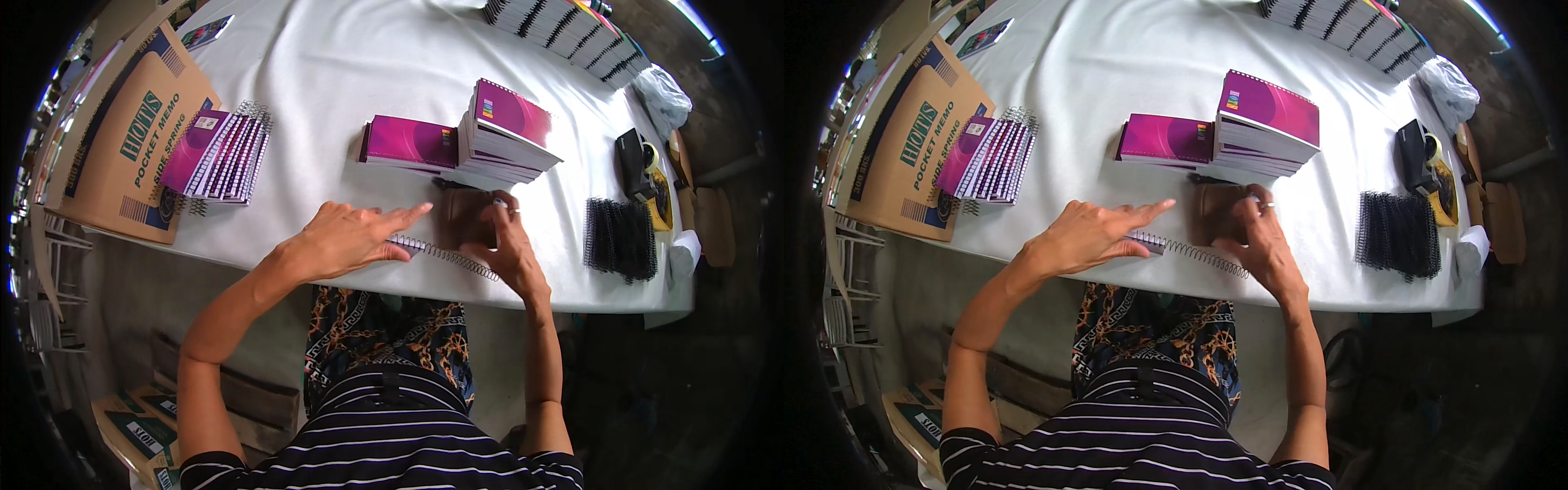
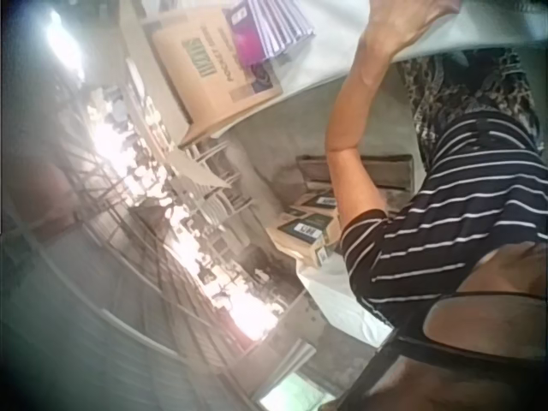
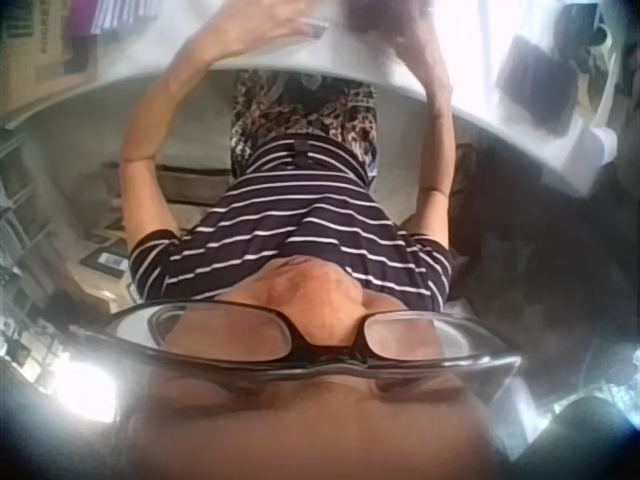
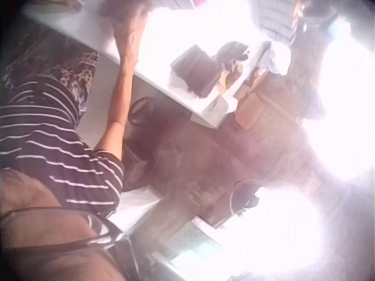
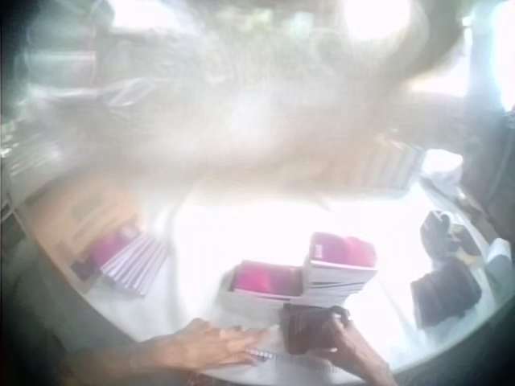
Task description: The person assembles spiral notebooks by inserting a wire coil into the perforated edges of a stack of paper and a cover, then using a pair of pliers to trim or secure the end of the coil. They repeat this process for several notebooks, picking up a new wire coil for each one and placing the completed notebooks in a stack.
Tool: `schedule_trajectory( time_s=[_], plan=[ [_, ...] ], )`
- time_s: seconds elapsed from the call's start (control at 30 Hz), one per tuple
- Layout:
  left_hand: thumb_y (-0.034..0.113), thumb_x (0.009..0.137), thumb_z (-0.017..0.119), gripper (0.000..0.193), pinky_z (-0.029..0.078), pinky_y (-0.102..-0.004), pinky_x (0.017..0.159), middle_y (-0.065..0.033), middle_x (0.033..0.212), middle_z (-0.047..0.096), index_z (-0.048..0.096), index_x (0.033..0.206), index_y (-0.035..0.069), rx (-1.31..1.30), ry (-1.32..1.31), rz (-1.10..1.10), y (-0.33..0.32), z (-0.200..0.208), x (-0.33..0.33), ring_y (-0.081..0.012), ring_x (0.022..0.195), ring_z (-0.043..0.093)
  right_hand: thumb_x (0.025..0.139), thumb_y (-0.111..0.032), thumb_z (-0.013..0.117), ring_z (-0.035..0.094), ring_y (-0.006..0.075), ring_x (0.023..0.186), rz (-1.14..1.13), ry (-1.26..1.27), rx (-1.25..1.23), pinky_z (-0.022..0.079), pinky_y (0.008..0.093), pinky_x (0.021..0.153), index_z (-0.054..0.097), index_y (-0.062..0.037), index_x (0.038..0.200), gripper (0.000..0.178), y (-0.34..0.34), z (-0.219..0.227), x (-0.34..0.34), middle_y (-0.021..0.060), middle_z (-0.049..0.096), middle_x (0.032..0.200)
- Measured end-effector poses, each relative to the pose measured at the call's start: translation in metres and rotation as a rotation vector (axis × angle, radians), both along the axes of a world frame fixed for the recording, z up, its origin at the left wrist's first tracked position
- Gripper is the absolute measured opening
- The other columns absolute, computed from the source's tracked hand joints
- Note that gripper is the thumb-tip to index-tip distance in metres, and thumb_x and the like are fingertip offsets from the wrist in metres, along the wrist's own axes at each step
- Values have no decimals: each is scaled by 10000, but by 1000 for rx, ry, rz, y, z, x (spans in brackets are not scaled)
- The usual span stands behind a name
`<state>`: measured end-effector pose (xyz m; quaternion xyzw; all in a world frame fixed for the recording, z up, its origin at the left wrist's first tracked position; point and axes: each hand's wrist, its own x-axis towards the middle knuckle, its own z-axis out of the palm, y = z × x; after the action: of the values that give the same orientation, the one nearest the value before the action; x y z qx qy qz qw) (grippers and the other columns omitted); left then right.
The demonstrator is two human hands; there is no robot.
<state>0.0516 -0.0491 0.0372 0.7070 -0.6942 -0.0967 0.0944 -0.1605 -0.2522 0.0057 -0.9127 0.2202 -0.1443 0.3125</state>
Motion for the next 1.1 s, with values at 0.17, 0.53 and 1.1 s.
schedule_trajectory(
  time_s=[0.17, 0.53, 1.1],
  plan=[
    [542, 943, 516, 636, 592, -413, 588, 15, 1187, 693, 334, 1514, 329, -91, 64, -54, 2, -11, 4, -264, 762, 720, 708, 88, 754, 631, 252, 944, -130, -79, -20, 524, 358, 794, 591, -21, 1011, 361, -58, 15, -50, 108, 602, 1030],
    [456, 878, 634, 650, 587, -427, 659, -9, 1223, 686, 403, 1478, 361, 91, 65, 88, -3, 3, 0, -290, 804, 718, 883, -266, 682, 428, 373, 1283, 18, 63, -557, 337, 487, 1080, 436, -26, 1399, 620, 6, -43, 24, 197, 464, 1365],
    [394, 888, 669, 629, 563, -433, 647, -59, 864, 741, 437, 1468, 327, -82, 84, 122, -3, -7, 0, -311, 697, 696, 836, -526, 670, 544, 291, 974, -73, -57, -372, 401, 432, 843, 535, -51, 1275, 661, 111, 14, 6, 124, 589, 1070]
  ],
)
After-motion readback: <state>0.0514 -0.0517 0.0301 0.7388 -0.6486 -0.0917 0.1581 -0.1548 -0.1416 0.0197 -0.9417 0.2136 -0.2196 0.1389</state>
